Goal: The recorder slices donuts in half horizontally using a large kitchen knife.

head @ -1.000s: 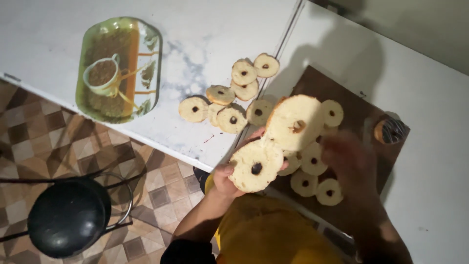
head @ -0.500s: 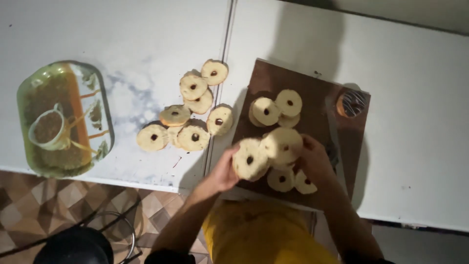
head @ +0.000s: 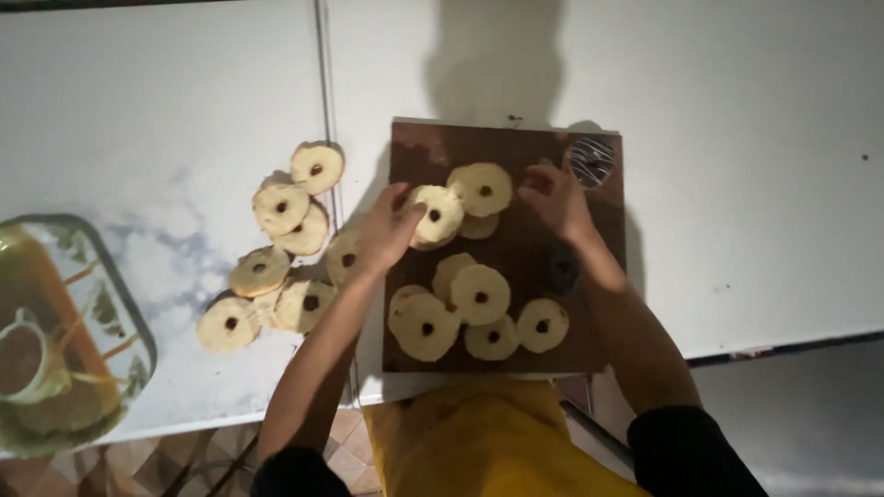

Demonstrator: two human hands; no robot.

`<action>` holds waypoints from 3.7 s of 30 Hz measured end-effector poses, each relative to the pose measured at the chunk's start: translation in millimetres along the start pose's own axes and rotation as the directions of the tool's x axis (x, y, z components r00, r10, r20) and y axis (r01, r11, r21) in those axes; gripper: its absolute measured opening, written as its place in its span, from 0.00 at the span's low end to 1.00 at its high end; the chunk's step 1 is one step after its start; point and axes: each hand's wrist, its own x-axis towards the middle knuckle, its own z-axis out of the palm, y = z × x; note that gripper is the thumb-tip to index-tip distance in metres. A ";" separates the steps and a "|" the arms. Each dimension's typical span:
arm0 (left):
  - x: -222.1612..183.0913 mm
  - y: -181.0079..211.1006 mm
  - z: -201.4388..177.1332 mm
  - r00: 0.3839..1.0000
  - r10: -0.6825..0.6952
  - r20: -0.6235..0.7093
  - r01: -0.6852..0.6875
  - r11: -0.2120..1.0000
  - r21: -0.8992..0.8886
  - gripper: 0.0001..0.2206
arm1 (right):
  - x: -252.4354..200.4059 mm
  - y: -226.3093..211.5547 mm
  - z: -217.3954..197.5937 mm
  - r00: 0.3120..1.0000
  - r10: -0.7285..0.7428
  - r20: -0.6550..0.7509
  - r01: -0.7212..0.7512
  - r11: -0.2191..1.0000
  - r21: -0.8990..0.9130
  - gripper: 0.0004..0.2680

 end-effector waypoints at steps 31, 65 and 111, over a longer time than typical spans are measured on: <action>-21.0 61.1 103.4 0.615 0.434 0.659 -0.202 0.894 -0.400 0.43 | -298.4 55.9 -38.0 0.870 0.354 -0.343 -0.472 0.798 -0.375 0.13; -114.2 50.6 -41.1 0.949 0.275 -0.154 -0.315 0.845 -0.433 0.43 | -225.9 -124.4 74.1 0.818 -0.553 0.158 0.535 0.629 -0.564 0.23; 4.3 35.9 60.1 0.986 -0.122 0.115 0.167 0.751 -0.639 0.12 | -167.4 -45.2 24.2 0.956 0.284 0.072 -0.238 0.895 -0.377 0.24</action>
